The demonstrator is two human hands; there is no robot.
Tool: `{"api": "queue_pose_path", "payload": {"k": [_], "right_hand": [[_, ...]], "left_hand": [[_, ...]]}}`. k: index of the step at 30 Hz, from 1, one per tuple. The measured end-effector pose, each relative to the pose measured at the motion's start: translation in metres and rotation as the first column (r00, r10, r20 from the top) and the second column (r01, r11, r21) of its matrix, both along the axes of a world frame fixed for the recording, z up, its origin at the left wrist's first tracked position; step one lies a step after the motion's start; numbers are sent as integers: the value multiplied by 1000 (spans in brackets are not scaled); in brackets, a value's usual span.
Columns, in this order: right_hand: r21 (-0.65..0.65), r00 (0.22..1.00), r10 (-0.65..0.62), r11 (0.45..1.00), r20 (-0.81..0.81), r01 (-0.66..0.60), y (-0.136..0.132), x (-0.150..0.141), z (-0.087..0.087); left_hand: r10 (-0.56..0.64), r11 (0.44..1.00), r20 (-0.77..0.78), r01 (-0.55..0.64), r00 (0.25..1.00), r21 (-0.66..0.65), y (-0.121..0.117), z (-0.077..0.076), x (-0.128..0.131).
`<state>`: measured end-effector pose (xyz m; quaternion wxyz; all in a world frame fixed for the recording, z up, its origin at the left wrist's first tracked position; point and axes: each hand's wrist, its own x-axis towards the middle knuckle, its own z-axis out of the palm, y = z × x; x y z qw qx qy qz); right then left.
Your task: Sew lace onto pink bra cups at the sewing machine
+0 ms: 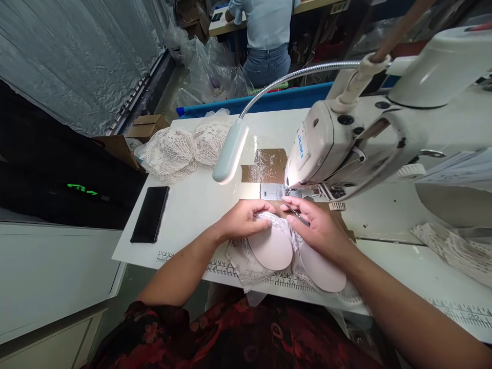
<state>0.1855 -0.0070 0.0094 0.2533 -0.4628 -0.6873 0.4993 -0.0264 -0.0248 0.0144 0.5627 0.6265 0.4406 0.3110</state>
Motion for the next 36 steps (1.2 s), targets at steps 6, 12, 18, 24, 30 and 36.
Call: {"api": "queue_pose_path", "payload": {"k": [6,12,18,24,30,36], "right_hand": [[-44,990,126,991,-58,-129,1,1,-2],[5,987,64,998,-150,-64,-5,0,5],[137,995,13,991,-100,0,-7,0,4],[569,998,2,822,64,-38,-6,6,7],[819,987,-13,560,158,-124,-11,6,6],[831,977,-43,535,208,-153,-12,3,0]], "left_hand": [[-4,993,170,24,985,-119,2,4,-4],[13,998,84,-8,996,-69,1,6,-1],[-19,995,20,21,1000,-101,1,0,1],[25,976,119,2,993,-216,2,4,-2],[47,976,135,-17,990,-215,2,5,-3],[26,984,91,-10,996,-177,1,8,-3]]}}
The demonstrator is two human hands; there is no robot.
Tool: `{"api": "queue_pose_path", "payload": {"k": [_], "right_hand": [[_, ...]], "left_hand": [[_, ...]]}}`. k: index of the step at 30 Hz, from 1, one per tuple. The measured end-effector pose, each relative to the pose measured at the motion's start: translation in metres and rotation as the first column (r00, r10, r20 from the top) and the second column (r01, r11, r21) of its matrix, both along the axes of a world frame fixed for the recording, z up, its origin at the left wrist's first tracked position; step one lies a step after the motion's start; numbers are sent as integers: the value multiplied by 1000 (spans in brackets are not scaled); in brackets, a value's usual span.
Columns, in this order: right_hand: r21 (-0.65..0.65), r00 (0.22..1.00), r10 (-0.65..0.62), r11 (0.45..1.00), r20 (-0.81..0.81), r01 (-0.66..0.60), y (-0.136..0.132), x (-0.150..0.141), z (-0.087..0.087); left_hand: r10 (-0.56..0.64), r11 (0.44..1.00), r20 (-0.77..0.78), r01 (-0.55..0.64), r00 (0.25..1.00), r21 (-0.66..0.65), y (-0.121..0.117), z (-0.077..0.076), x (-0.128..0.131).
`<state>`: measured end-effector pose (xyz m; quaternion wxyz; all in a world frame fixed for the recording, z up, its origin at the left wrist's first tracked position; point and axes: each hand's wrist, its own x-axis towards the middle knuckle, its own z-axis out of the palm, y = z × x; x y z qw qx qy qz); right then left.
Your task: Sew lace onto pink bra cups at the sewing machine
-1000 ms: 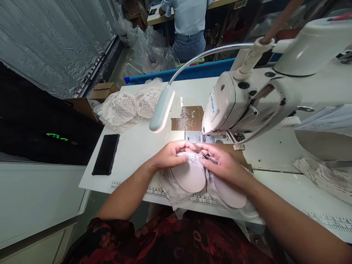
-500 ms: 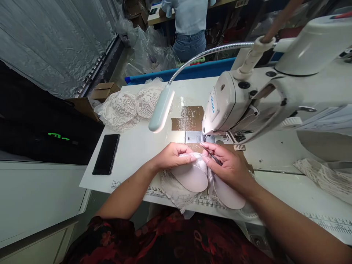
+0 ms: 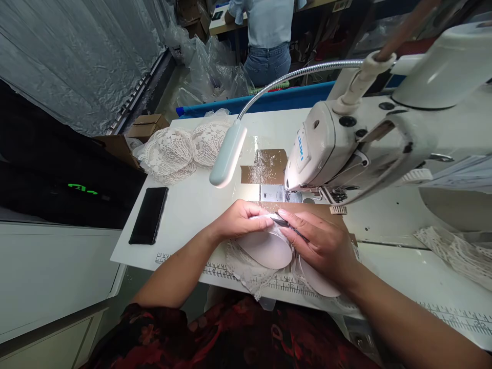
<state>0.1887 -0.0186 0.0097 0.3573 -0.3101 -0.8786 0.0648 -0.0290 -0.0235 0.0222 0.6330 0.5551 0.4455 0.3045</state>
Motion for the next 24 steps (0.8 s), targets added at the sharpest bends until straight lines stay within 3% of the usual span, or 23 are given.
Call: {"api": "queue_pose_path", "payload": {"k": [24], "right_hand": [[12,1000,-1,1000,11,1,-1,-1,-1]], "left_hand": [[-27,1000,17,27,1000,-3,-2,0,1]]}}
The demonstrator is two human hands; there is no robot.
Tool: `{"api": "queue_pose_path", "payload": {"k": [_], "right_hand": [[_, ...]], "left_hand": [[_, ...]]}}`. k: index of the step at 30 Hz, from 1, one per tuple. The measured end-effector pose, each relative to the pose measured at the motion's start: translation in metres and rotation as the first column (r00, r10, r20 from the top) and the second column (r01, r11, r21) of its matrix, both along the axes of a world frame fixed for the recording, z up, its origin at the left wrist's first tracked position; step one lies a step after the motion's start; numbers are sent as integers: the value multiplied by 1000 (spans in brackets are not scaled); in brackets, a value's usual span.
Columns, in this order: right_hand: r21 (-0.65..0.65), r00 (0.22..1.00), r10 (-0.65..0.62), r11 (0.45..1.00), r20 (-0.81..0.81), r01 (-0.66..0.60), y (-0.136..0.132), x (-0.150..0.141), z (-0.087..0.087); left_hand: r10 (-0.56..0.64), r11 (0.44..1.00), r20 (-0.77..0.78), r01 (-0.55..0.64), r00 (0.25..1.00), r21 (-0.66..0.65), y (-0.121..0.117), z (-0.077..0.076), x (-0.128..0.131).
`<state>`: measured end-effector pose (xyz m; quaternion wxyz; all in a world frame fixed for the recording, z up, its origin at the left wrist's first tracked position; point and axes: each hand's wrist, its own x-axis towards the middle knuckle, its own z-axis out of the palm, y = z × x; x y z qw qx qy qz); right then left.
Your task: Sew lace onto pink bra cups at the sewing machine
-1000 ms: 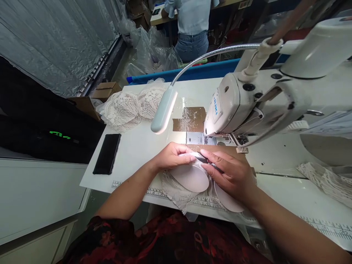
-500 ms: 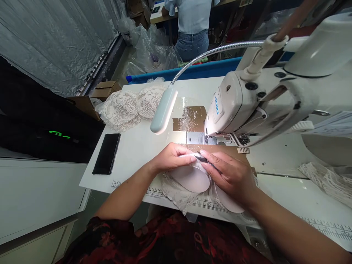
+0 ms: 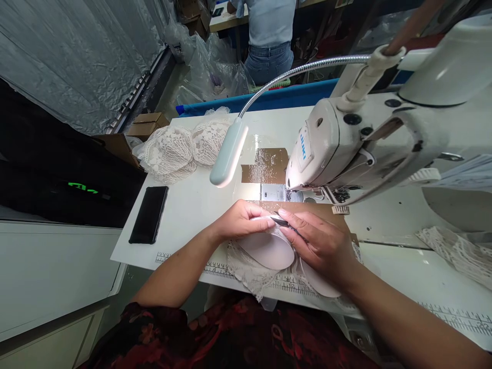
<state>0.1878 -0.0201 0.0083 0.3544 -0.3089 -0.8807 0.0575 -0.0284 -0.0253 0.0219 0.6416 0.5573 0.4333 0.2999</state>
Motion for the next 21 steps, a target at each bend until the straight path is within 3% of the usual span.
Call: {"api": "queue_pose_path", "payload": {"k": [21], "right_hand": [[37,999,-19,999,28,18,1,2,-2]], "left_hand": [[26,999,-52,-25,998,23,-2,5,1]]}}
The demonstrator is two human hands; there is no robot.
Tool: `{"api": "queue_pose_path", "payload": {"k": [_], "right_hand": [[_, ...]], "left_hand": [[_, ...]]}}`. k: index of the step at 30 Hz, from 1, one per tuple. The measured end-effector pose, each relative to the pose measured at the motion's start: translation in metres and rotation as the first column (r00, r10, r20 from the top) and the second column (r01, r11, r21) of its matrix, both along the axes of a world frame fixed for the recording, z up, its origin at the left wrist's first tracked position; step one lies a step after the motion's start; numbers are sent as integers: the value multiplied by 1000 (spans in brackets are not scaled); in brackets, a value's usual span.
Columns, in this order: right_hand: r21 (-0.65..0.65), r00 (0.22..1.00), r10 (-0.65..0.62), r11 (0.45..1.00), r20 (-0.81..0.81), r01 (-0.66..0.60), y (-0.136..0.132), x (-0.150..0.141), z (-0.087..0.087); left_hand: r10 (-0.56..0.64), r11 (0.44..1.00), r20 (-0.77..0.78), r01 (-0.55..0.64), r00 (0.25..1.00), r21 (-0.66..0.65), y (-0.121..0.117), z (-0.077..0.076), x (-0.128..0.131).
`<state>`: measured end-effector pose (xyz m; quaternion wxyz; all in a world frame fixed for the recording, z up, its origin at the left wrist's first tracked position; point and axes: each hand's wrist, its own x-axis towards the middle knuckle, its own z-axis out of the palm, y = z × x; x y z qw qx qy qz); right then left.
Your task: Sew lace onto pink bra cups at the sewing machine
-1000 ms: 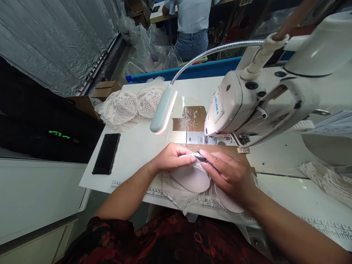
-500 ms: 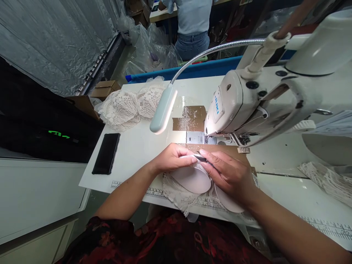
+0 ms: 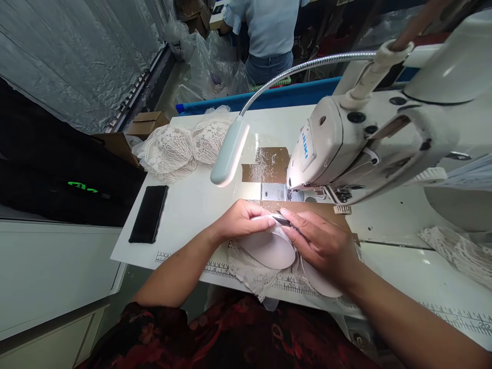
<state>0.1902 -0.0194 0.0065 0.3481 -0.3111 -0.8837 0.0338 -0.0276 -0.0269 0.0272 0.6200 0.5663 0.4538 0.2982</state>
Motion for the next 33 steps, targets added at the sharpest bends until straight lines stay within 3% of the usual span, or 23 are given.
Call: {"api": "queue_pose_path", "payload": {"k": [9,18,21,24,27,33], "right_hand": [[-3,1000,-11,1000,-2,11,-1,1,-2],[9,1000,25,1000,-3,-25,-1,-3,-2],[-53,999,36,998,-29,-37,-1,-5,1],[-190,993,-26,982,-112,4,-1,-5,5],[-299,986,-20,954,-165,-31,0,-6,10],[-352,990,67,930,-125,-107,1,-13,7]], "left_hand": [[2,1000,-1,-2,1000,10,0,0,1],[-43,997,83,49,996,-64,0,-3,2],[-37,996,48,41,998,-76,0,-4,3],[-4,997,-2,4,1000,-74,0,-8,5],[22,999,-47,-24,999,-39,0,-11,6],[-10,1000,-75,9,997,-17,-2,-10,10]]}}
